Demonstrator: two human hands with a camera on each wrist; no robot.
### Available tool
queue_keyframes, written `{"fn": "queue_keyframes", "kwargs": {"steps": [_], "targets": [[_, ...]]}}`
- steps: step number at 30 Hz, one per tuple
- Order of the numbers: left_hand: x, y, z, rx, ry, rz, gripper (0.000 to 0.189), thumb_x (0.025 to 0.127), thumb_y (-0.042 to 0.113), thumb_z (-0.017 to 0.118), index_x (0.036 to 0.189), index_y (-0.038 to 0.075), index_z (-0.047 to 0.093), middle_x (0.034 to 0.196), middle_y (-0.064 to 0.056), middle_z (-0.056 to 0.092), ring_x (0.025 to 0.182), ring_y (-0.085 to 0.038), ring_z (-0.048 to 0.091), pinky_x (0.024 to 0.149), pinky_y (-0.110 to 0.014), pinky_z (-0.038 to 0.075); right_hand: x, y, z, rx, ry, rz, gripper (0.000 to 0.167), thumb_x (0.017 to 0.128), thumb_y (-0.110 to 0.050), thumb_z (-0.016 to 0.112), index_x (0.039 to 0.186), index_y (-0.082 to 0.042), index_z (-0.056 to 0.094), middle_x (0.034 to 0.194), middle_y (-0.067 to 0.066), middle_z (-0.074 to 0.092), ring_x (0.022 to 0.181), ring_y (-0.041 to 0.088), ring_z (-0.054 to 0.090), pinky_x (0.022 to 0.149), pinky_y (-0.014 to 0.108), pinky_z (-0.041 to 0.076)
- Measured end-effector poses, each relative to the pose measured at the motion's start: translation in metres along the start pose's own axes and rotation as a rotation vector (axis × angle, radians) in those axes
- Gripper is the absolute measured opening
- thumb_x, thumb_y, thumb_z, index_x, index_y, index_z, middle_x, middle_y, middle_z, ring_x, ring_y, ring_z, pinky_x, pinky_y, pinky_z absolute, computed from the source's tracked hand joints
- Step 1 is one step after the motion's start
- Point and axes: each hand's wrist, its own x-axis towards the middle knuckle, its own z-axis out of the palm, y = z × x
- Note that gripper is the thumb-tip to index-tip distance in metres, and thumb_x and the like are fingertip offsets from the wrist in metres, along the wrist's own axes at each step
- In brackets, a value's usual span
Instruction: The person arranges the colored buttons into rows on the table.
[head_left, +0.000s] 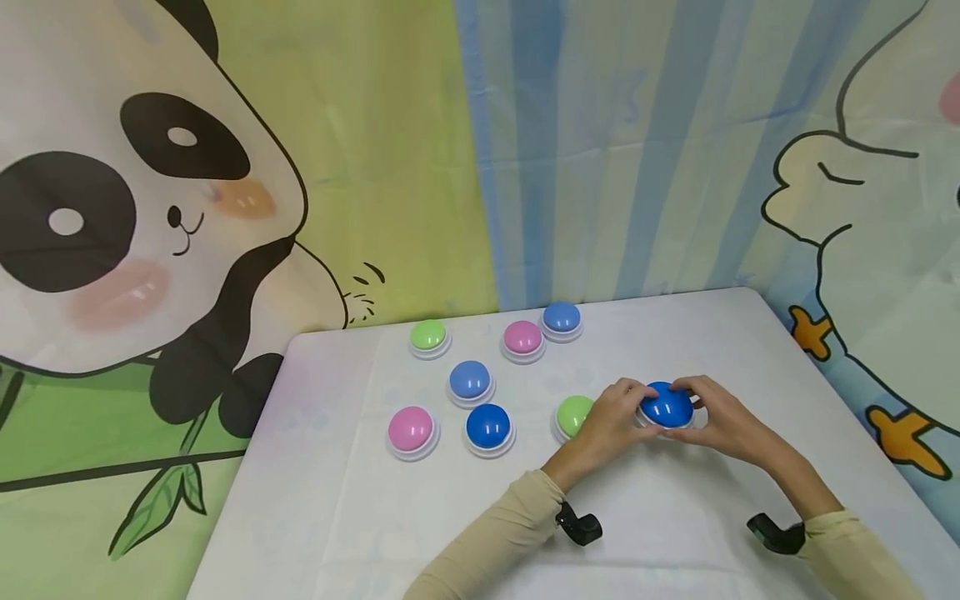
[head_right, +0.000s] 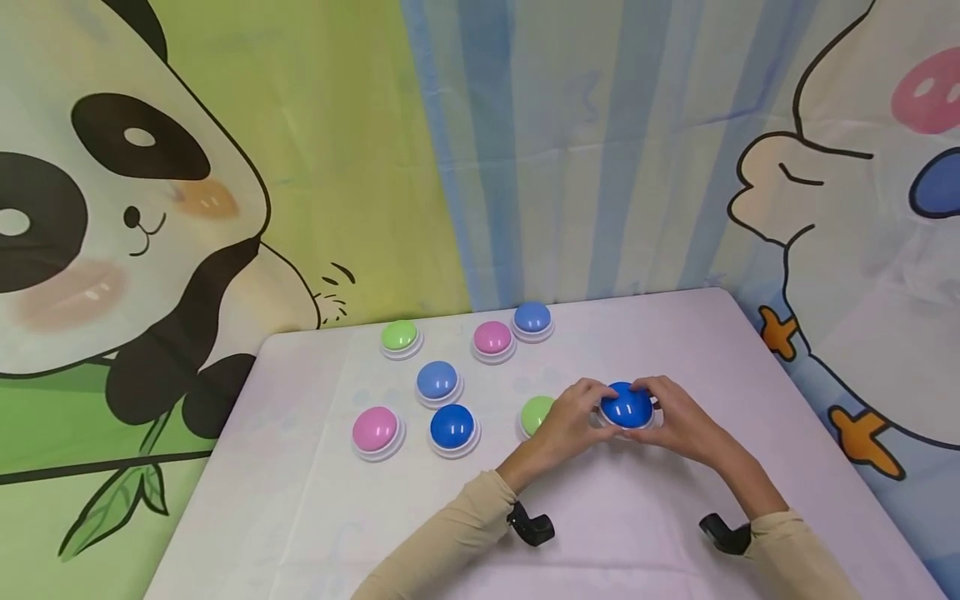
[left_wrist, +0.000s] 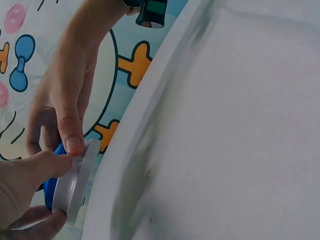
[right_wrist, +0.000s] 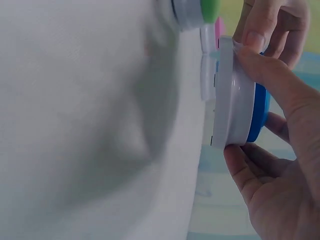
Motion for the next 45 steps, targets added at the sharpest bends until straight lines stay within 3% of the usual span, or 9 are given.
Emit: {"fn": "queue_keyframes", "kwargs": {"steps": [3, 9, 16, 24, 33, 36, 40, 45], "targets": [[0.002, 0.002, 0.008, 0.028, -0.005, -0.018, 0.049, 0.083, 0.039, 0.075, 0.124, 0.017, 0.061, 0.119, 0.000, 0.061, 0.109, -0.008, 0.060, 0.095, -0.011, 0.047, -0.003, 0.007, 0.004, 0.009, -0.019, 0.017, 0.069, 0.066, -0.024, 0.089, 0.119, 0.003, 0.053, 0.115, 0.019, 0.058, 0.096, 0.027, 0.058, 0.075, 0.035, 0.058], [0.003, 0.000, 0.021, -0.011, -0.035, -0.045, 0.047, 0.085, 0.034, 0.074, 0.126, 0.016, 0.059, 0.121, -0.001, 0.059, 0.111, -0.008, 0.059, 0.096, -0.012, 0.046, -0.005, 0.016, 0.011, -0.016, -0.009, 0.003, 0.070, 0.065, -0.022, 0.090, 0.119, 0.005, 0.053, 0.115, 0.020, 0.059, 0.097, 0.028, 0.058, 0.075, 0.029, 0.057], [0.001, -0.003, 0.035, -0.039, -0.043, -0.036, 0.046, 0.085, 0.030, 0.074, 0.126, 0.015, 0.059, 0.122, -0.002, 0.058, 0.111, -0.009, 0.058, 0.097, -0.011, 0.044, -0.010, 0.025, 0.017, -0.025, -0.013, -0.012, 0.069, 0.064, -0.019, 0.090, 0.117, 0.006, 0.053, 0.113, 0.020, 0.059, 0.096, 0.028, 0.059, 0.074, 0.036, 0.058], [-0.003, 0.003, 0.039, -0.026, -0.083, -0.069, 0.049, 0.086, 0.030, 0.073, 0.130, 0.015, 0.056, 0.128, -0.001, 0.055, 0.116, -0.010, 0.056, 0.100, -0.013, 0.043, -0.015, 0.032, 0.022, -0.023, -0.032, 0.007, 0.070, 0.064, -0.017, 0.089, 0.119, 0.006, 0.052, 0.115, 0.021, 0.058, 0.098, 0.031, 0.059, 0.076, 0.035, 0.058], [-0.004, 0.008, 0.038, 0.000, -0.117, -0.110, 0.052, 0.088, 0.030, 0.071, 0.134, 0.016, 0.051, 0.136, -0.005, 0.050, 0.120, -0.013, 0.054, 0.100, -0.017, 0.045, -0.010, 0.025, 0.015, -0.013, -0.106, 0.018, 0.081, 0.068, -0.019, 0.088, 0.130, 0.010, 0.044, 0.124, 0.029, 0.053, 0.107, 0.042, 0.057, 0.084, 0.053, 0.055], [-0.005, 0.008, 0.035, 0.023, -0.109, -0.109, 0.052, 0.087, 0.031, 0.070, 0.133, 0.017, 0.052, 0.138, -0.006, 0.049, 0.121, -0.014, 0.055, 0.099, -0.018, 0.047, -0.006, 0.017, 0.009, -0.049, -0.143, 0.063, 0.087, 0.068, -0.024, 0.087, 0.135, 0.007, 0.041, 0.128, 0.032, 0.051, 0.113, 0.047, 0.053, 0.088, 0.061, 0.050], [-0.007, 0.006, 0.021, 0.037, -0.088, -0.114, 0.048, 0.088, 0.030, 0.070, 0.131, 0.017, 0.054, 0.136, -0.005, 0.052, 0.120, -0.014, 0.056, 0.098, -0.020, 0.048, 0.001, 0.001, 0.004, -0.110, -0.136, 0.119, 0.086, 0.071, -0.026, 0.085, 0.138, 0.003, 0.040, 0.132, 0.032, 0.049, 0.118, 0.050, 0.049, 0.090, 0.065, 0.048], [-0.006, -0.005, -0.006, 0.027, -0.035, -0.133, 0.042, 0.091, 0.028, 0.066, 0.130, 0.016, 0.056, 0.132, -0.003, 0.055, 0.118, -0.015, 0.057, 0.099, -0.022, 0.048, 0.021, -0.024, 0.009, -0.121, -0.025, 0.019, 0.072, 0.077, -0.017, 0.081, 0.136, 0.003, 0.045, 0.129, 0.027, 0.053, 0.117, 0.046, 0.052, 0.089, 0.061, 0.050]]}}
